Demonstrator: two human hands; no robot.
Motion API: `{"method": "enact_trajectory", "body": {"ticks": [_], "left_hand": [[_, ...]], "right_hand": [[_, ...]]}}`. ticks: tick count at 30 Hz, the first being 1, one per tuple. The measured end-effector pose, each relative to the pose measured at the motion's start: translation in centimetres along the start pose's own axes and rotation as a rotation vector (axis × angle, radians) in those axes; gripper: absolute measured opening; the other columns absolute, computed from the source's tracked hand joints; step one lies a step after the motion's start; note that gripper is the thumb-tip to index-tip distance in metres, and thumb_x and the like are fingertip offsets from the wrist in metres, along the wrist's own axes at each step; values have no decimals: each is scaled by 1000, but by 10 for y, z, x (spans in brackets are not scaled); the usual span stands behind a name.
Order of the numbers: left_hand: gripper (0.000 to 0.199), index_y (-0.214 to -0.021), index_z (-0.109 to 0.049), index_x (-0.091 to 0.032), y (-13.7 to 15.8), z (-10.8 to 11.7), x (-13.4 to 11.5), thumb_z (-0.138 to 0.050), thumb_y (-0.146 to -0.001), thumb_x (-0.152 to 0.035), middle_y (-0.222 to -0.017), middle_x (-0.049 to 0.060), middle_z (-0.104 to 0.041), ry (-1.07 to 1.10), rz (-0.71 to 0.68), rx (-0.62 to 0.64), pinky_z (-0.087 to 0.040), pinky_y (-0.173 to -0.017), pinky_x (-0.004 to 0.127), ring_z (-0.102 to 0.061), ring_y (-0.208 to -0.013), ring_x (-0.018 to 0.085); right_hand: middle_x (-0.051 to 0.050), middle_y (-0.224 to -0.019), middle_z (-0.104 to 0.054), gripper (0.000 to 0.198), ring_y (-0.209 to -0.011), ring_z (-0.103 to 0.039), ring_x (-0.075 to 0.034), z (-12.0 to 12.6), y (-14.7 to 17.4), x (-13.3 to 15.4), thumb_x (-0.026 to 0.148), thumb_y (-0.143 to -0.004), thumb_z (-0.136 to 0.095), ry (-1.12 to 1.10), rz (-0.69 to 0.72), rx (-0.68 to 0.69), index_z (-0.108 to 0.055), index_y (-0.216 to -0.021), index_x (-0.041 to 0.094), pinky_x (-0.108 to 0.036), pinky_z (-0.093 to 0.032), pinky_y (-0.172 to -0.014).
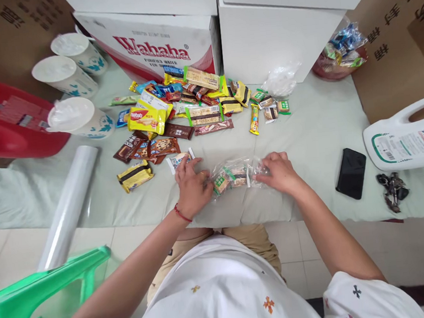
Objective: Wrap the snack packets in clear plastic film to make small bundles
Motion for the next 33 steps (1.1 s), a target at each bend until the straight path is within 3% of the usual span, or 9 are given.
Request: {"method": "enact_trajectory", "body": {"ticks": [3,6,8,13,18,22,24,29,33], "left_hand": [[13,-80,-71,-20,-1,-2,-1,-61,-72,-17,-133,12,-60,74,-7,106,-42,-105,56,-44,-135,37],[15,-83,-70,-21,-2,-1,-4,-57,-85,-28,-125,10,-64,91,34,160,-44,-95,50,-51,-120,32],[30,-82,-70,-20,-5,1,-8,-55,-93,-43,-120,11,-65,35,87,169,-42,-92,48,-51,-116,33],[40,-78,-70,-19,-16,-9,-17,-59,-92,-55,-103,12,-63,-45,132,312,-41,-86,44,-53,-110,34],[34,-83,-72,-20,-21,-11,-22,-63,-91,-52,-103,12,-62,-65,112,362,-42,-84,43,-53,-112,35],[30,-86,-72,-21,-20,-10,-27,-60,-94,-47,-107,13,-62,-110,101,379,-45,-84,44,-54,-112,35],[27,-92,-72,-20,-17,-8,-26,-59,-95,-44,-109,13,-62,-124,89,379,-46,-84,42,-56,-111,34],[40,-117,-65,-17,2,11,-10,-57,-95,-50,-116,13,-61,-75,196,290,-49,-81,35,-64,-105,28],[33,-88,-69,-16,20,12,-2,-57,-94,-47,-104,12,-64,-15,264,419,-44,-69,33,-66,-89,26]], "right_hand": [[-10,-108,-65,25,-104,-56,-26,-2,5,9,44,-89,-60,-92,33,17,-66,-90,20,-38,-45,-95],[-9,-109,-67,36,-94,-61,-21,-2,4,12,51,-92,-56,-248,-48,24,-63,-109,20,-31,-47,-82],[-8,-104,-69,45,-89,-62,-21,-4,2,9,56,-88,-59,-245,-142,38,-62,-114,20,-28,-44,-75],[0,-71,-58,30,-69,-53,-17,-4,-7,5,49,-85,-58,-293,-201,53,-60,-76,20,-26,-36,-63],[-3,-87,-62,16,-78,-56,-17,14,-1,47,36,-87,-62,-187,-128,-262,-62,-83,20,-28,-40,-72],[-8,-98,-63,17,-79,-56,-19,-17,13,115,22,-99,-48,90,31,-214,-66,-97,20,-29,-39,-66],[-10,-99,-62,23,-84,-56,-22,-37,21,133,17,-100,-45,207,92,-175,-67,-98,19,-30,-40,-66],[-15,-116,-62,32,-104,-54,-29,-58,42,131,26,-104,-44,260,252,-272,-64,-127,15,-40,-48,-85],[-19,-135,-57,46,-113,-50,-32,-62,54,125,30,-105,-45,257,299,-272,-52,-146,9,-46,-48,-93]]}}
Point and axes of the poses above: each hand's wrist, its own y-axis away from the middle knuckle, its own z-axis out of the back of the hand, x = y × z, the point moved 6 cm from there along -y, towards the middle knuckle
